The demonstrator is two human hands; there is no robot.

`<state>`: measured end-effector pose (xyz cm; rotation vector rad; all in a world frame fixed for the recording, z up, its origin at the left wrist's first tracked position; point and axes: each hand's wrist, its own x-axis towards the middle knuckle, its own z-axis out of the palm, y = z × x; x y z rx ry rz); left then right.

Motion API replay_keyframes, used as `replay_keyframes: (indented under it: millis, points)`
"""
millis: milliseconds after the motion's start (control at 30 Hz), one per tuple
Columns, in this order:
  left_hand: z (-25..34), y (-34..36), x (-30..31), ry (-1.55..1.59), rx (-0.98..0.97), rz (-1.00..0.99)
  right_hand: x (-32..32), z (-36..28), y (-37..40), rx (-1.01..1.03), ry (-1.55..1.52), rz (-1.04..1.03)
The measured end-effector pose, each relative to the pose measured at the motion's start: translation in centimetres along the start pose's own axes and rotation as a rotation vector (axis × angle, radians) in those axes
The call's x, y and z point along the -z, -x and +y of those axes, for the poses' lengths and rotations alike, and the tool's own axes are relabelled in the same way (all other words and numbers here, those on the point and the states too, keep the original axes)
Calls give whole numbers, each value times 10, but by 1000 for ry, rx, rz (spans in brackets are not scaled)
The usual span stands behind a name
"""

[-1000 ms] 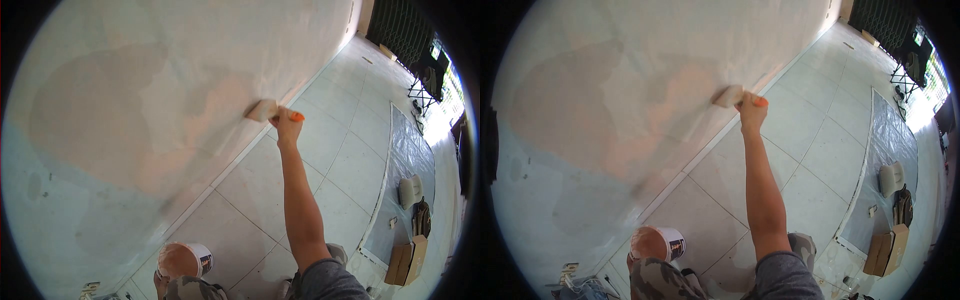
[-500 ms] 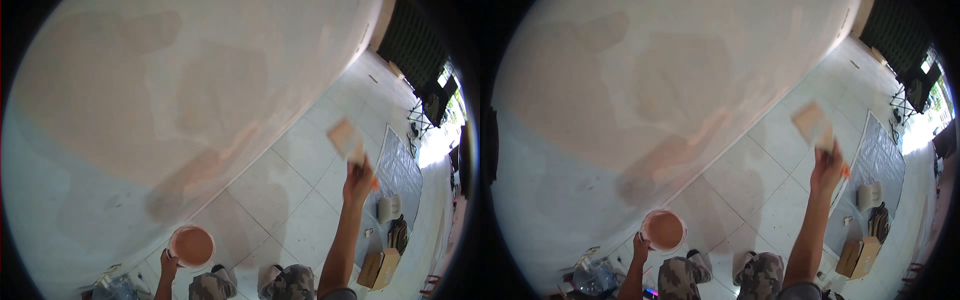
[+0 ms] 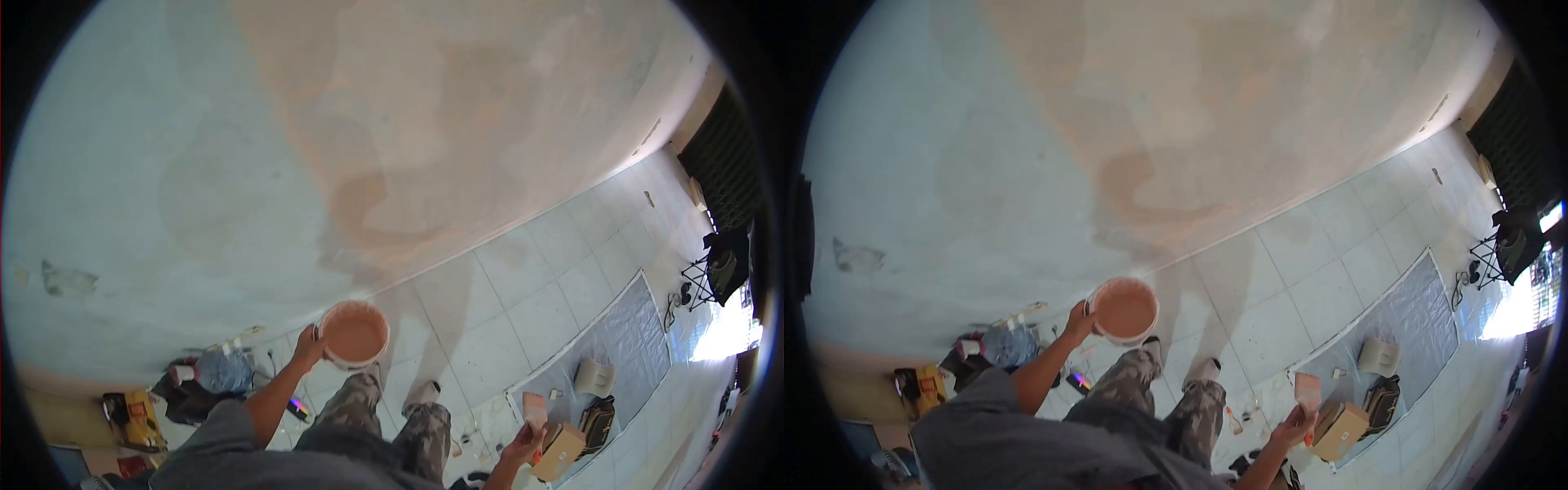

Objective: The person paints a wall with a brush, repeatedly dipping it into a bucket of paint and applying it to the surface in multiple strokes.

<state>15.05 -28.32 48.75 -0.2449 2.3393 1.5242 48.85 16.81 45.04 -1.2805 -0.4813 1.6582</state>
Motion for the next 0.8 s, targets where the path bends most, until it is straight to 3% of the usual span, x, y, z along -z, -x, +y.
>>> replay_keyframes:
  millis: [33, 233, 300, 433, 567, 633, 700, 767, 800]
  points:
    - [31, 7, -2, 71, 35, -4, -1, -5, 5, 14, 69, -45]
    - [30, 33, 6, 260, 108, 76, -25, -35, -5, -17, 98, -184]
    - [30, 43, 9, 303, 92, 140, -32, -28, -16, -4, 78, -73]
    - [15, 54, 17, 389, 118, 274, -31, -20, -30, -17, 83, -49]
    - [-8, 63, 36, 267, 202, 364, -2, 2, -52, -15, 86, -30]
    - [-34, 64, 43, 236, 207, 395, 31, 18, -76, -65, 223, 42]
    - [-61, 61, 50, 79, 230, 450, 93, 59, -124, -43, 164, -50]
    - [-60, 60, 59, -294, 261, 431, 37, 61, -98, -26, 95, -62]
    - [-63, 69, 78, -285, 212, 438, 12, 70, -93, -15, 55, -62]
